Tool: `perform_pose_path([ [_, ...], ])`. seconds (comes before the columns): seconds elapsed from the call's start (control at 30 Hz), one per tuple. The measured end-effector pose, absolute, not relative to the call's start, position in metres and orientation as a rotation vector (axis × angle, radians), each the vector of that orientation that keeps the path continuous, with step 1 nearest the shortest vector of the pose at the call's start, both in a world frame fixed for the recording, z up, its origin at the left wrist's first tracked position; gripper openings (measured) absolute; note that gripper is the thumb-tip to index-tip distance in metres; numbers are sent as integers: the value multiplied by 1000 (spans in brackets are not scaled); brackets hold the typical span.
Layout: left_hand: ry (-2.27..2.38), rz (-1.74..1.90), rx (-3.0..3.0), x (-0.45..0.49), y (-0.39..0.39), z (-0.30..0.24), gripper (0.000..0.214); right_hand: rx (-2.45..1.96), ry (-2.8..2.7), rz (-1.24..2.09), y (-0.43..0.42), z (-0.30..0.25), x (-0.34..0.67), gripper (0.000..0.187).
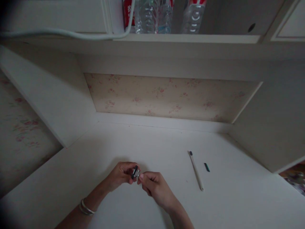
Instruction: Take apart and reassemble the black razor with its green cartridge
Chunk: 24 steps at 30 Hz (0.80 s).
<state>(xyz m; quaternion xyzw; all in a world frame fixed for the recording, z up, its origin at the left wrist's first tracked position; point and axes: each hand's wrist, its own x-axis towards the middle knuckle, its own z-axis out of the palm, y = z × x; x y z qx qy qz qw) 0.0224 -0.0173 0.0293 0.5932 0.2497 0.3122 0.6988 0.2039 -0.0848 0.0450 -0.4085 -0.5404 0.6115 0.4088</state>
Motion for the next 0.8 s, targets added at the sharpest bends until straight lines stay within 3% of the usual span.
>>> perform_pose_path([
  [0.57,504,578,1351,23,-19,29,32,-978,-1282,1867,-81,40,219,46],
  [0.8,659,759,1406,23,-14,22,41,-1059,-1376,1581,-82,43,208,49],
])
